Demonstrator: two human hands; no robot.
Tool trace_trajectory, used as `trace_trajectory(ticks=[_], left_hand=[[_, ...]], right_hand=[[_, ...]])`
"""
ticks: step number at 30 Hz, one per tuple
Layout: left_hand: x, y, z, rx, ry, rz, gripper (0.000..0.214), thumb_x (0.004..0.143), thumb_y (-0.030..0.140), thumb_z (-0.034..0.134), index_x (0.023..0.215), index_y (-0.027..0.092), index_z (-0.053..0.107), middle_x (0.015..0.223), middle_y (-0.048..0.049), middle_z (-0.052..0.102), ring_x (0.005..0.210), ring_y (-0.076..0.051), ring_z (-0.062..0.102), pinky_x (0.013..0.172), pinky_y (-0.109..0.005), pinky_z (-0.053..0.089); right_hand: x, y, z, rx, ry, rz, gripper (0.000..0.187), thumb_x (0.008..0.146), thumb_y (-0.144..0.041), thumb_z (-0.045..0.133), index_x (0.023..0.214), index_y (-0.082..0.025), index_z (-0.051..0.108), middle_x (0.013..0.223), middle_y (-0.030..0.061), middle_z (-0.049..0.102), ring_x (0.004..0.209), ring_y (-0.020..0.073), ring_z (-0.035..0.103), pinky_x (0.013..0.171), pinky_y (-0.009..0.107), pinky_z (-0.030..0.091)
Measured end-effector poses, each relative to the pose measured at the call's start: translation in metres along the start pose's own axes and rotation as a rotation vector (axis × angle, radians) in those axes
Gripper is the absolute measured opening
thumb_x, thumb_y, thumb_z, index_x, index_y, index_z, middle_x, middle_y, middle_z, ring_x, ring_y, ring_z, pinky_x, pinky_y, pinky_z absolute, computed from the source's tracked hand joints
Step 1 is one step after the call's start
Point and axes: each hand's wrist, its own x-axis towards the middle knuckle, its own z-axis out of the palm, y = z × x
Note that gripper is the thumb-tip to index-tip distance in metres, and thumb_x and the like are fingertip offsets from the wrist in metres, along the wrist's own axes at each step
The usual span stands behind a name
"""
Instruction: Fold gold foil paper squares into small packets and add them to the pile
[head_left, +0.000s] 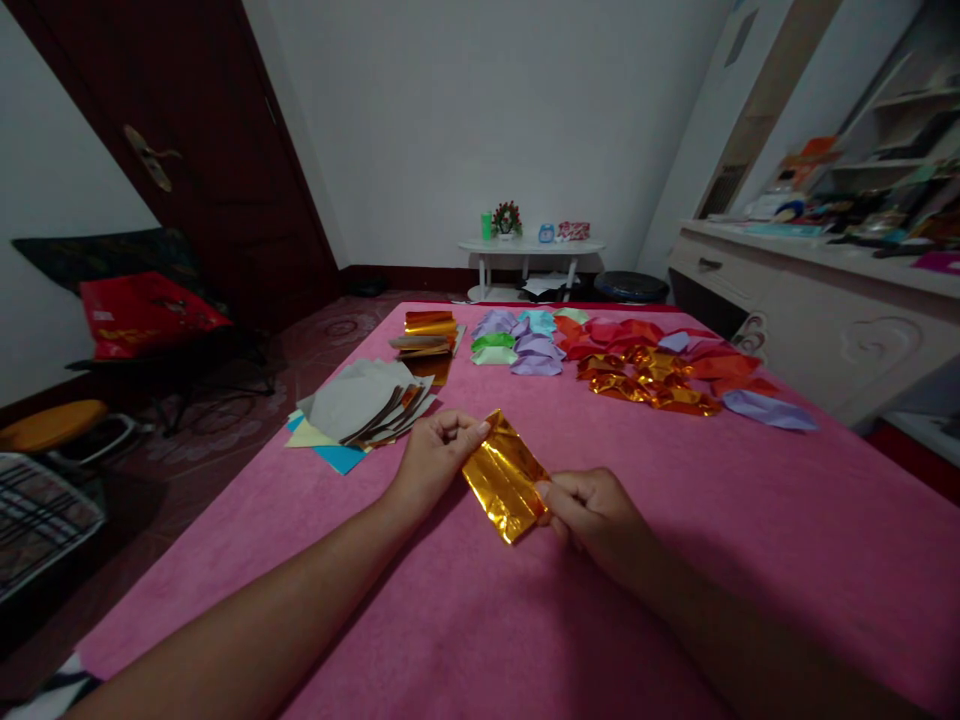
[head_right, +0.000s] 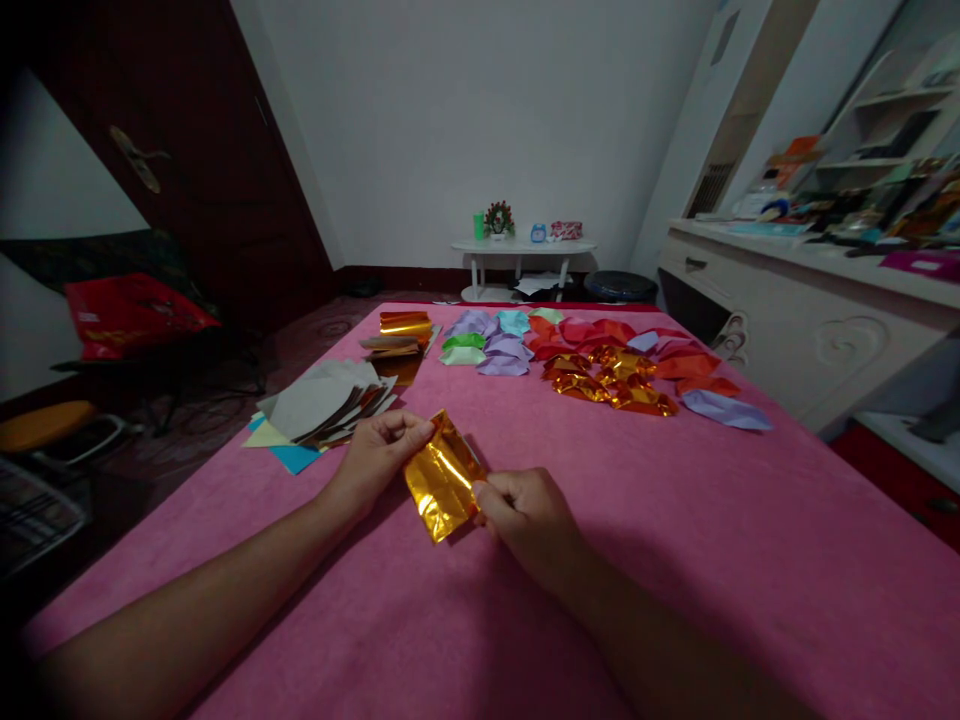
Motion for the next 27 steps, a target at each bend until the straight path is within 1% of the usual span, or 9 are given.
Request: trace_trajectory(ticks=[2,7,11,13,15,18,22,25,27], left_hand=[[0.001,0.001,0.000,-0.046,0.014,0.022,0.032,0.073,0.040,0.071,0.076,0.011,0.060,0.063,-0.0009,0.061,0.053,-0.009,0.053,0.051,-0.019,0.040],[-0.001,0.001,0.000,-0.046,0.048,0.160,0.031,0.085,0.034,0.058,0.109,0.014,0.056,0.060,0.0050,0.053,0.048,-0.006,0.047,0.051,-0.017,0.042],[-0.008,-0.001,0.004,0.040,-0.126,0.247,0.049,0.084,0.025,0.059,0.131,0.021,0.047,0.083,-0.0015,0.062,0.065,-0.011,0.059,0.064,-0.024,0.051],[-0.013,-0.001,0.008,0.113,-0.236,0.306,0.046,0.082,0.023,0.062,0.127,0.021,0.055,0.099,-0.0069,0.066,0.081,-0.015,0.063,0.074,-0.028,0.052],[-0.017,0.002,0.012,0.195,-0.328,0.374,0.033,0.082,0.023,0.062,0.115,0.020,0.066,0.106,-0.0102,0.068,0.092,-0.019,0.064,0.081,-0.030,0.051],[-0.023,0.006,0.016,0.247,-0.381,0.406,0.023,0.085,0.023,0.058,0.103,0.018,0.072,0.099,-0.0110,0.072,0.087,-0.019,0.067,0.078,-0.029,0.052],[-0.024,0.010,0.014,0.157,-0.357,0.320,0.021,0.085,0.026,0.059,0.095,0.017,0.074,0.091,-0.0099,0.074,0.080,-0.018,0.069,0.074,-0.027,0.053],[-0.023,0.010,0.012,0.099,-0.379,0.261,0.021,0.085,0.028,0.059,0.089,0.015,0.075,0.089,-0.0103,0.074,0.079,-0.018,0.068,0.074,-0.028,0.053],[-0.023,0.009,0.011,0.084,-0.431,0.245,0.022,0.085,0.030,0.060,0.087,0.013,0.074,0.085,-0.0111,0.073,0.078,-0.019,0.068,0.074,-0.029,0.053]], right_hand=[[0.000,-0.001,0.001,0.020,0.008,0.018,0.040,0.083,-0.036,0.050,0.047,-0.018,0.048,0.039,-0.0052,0.040,0.038,0.0074,0.033,0.040,0.021,0.022],[0.004,0.004,0.000,0.219,0.162,0.081,0.040,0.082,-0.044,0.051,0.054,-0.016,0.056,0.039,-0.0042,0.045,0.035,0.0067,0.033,0.038,0.021,0.024],[0.006,0.008,-0.003,0.310,0.232,0.081,0.042,0.080,-0.050,0.055,0.058,-0.014,0.059,0.040,-0.0035,0.047,0.034,0.0065,0.035,0.035,0.020,0.024],[0.006,0.008,-0.003,0.335,0.245,0.081,0.043,0.080,-0.051,0.055,0.059,-0.014,0.059,0.040,-0.0037,0.047,0.034,0.0064,0.034,0.035,0.019,0.023],[0.006,0.008,-0.002,0.349,0.234,0.087,0.042,0.081,-0.050,0.055,0.059,-0.014,0.059,0.040,-0.0036,0.047,0.034,0.0064,0.035,0.035,0.019,0.024],[0.005,0.008,-0.001,0.334,0.194,0.072,0.042,0.081,-0.050,0.055,0.058,-0.014,0.059,0.040,-0.0032,0.048,0.035,0.0065,0.036,0.036,0.019,0.026],[0.003,0.004,-0.001,0.303,0.166,0.047,0.043,0.081,-0.050,0.055,0.057,-0.014,0.060,0.041,-0.0029,0.046,0.036,0.0064,0.036,0.035,0.019,0.025],[0.001,0.000,-0.002,0.297,0.132,0.047,0.036,0.077,-0.046,0.062,0.060,-0.014,0.060,0.047,-0.0030,0.049,0.040,0.0063,0.038,0.037,0.018,0.026],[0.000,-0.002,-0.002,0.327,0.085,0.029,0.032,0.072,-0.044,0.069,0.069,-0.013,0.063,0.055,-0.0017,0.056,0.044,0.0071,0.043,0.041,0.019,0.031]])
